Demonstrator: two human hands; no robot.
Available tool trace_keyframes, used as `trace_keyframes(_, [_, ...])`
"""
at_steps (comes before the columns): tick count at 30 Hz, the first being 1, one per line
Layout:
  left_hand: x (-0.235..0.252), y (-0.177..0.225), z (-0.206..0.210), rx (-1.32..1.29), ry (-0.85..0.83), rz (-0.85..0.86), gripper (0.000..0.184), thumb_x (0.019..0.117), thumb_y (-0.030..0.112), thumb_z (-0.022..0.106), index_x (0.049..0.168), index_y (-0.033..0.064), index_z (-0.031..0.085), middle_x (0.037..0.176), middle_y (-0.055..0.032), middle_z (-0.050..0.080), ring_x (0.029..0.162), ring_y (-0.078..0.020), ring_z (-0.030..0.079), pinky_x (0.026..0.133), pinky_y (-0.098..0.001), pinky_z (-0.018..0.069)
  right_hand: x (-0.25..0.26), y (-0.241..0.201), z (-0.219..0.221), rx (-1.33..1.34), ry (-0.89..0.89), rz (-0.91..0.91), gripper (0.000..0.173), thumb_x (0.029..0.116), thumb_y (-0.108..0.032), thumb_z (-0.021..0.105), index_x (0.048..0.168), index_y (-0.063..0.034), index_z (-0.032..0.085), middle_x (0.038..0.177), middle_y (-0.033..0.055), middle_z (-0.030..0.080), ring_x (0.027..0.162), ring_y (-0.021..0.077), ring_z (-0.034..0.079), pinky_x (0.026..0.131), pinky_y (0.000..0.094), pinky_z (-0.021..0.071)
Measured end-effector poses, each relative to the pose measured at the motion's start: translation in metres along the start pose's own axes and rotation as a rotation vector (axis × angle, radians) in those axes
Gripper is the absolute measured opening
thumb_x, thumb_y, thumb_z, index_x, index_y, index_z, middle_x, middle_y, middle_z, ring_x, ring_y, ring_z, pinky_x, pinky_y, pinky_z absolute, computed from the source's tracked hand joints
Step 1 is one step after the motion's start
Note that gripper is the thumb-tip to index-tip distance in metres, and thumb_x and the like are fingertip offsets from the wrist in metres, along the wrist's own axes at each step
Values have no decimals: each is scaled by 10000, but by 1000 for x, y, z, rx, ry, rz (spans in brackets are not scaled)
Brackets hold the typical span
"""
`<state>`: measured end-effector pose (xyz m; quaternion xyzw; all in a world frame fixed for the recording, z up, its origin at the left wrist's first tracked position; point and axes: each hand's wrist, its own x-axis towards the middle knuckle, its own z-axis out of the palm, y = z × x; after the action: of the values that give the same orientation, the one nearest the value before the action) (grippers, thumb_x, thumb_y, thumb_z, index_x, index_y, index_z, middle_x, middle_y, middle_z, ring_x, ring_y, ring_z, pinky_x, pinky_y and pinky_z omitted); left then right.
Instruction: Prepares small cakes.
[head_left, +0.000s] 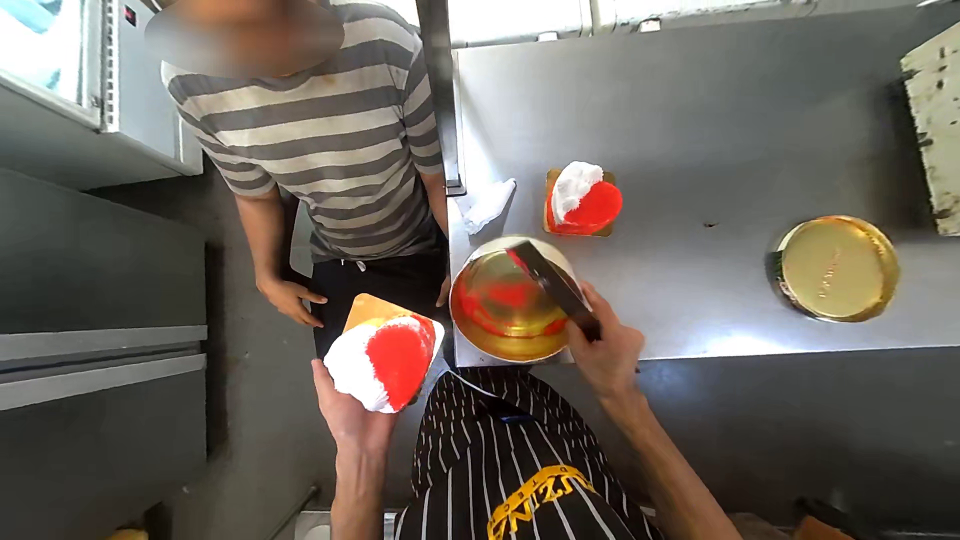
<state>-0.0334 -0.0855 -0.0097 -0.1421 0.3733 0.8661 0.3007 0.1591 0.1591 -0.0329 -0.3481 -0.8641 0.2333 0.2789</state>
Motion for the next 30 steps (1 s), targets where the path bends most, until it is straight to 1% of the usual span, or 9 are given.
trace_keyframes(1, [1,2,-2,-3,12,13,689,1043,635,138,1222,177,620,1100,-66,708,1023,-195,696,844,-454,602,3,-2,-4,-32,83,-79,464,872,-85,647,1321,34,652,592,107,621,432,216,532,416,385,422])
trace_keyframes(3, [2,5,-6,6,22,35,683,1047,625,132,1226,180,618,1103,-58,708,1028,-191,695,846,-450,602,10,0,-6,-90,180,-192,410,917,-83,634,1310,35,654,640,137,654,478,235,579,446,374,452])
trace_keyframes(5, [4,6,-7,21,33,43,676,1049,623,127,1243,186,605,1114,-52,705,1039,-192,691,849,-456,601,15,9,3,-129,165,-251,397,926,-63,637,1313,19,662,678,156,676,516,270,623,464,395,476])
trace_keyframes(8, [6,8,-6,25,16,26,698,1040,641,109,1263,197,599,1140,-56,702,1054,-201,688,856,-473,598,20,19,10,-152,142,-315,395,924,-55,638,1313,5,672,644,135,651,484,257,587,441,380,445])
trace_keyframes(12, [5,10,-6,-26,-27,22,711,1040,636,100,1260,191,609,1141,-58,703,1060,-193,687,862,-456,599,22,19,8,-165,167,-328,378,943,-42,615,1315,5,667,633,139,640,479,260,579,442,376,433])
trace_keyframes(17, [7,10,-2,-58,13,17,721,1035,653,122,1212,175,632,1095,-69,719,1027,-198,703,839,-450,609,25,12,7,-166,140,-274,414,907,-46,635,1317,-10,679,666,155,674,484,281,592,444,398,438])
trace_keyframes(20, [6,10,-2,-40,-15,3,737,1034,654,104,1236,177,628,1124,-63,711,1052,-191,693,860,-441,601,25,11,5,-137,-56,-128,460,895,-53,640,1355,-32,662,679,186,680,498,351,615,449,512,455])
trace_keyframes(24, [8,5,-5,-25,41,-88,732,1032,666,126,1196,169,638,1077,-75,722,1011,-199,708,829,-448,611,33,16,6,-95,-263,-20,476,885,-49,687,1359,-79,671,626,143,643,494,322,592,477,527,451])
trace_keyframes(30, [11,-13,-8,38,23,-265,754,1033,663,126,1166,144,657,1025,-96,731,952,-205,722,787,-424,623,45,20,17,-118,-434,137,368,957,-111,695,1323,-72,678,739,169,701,631,368,672,596,585,513])
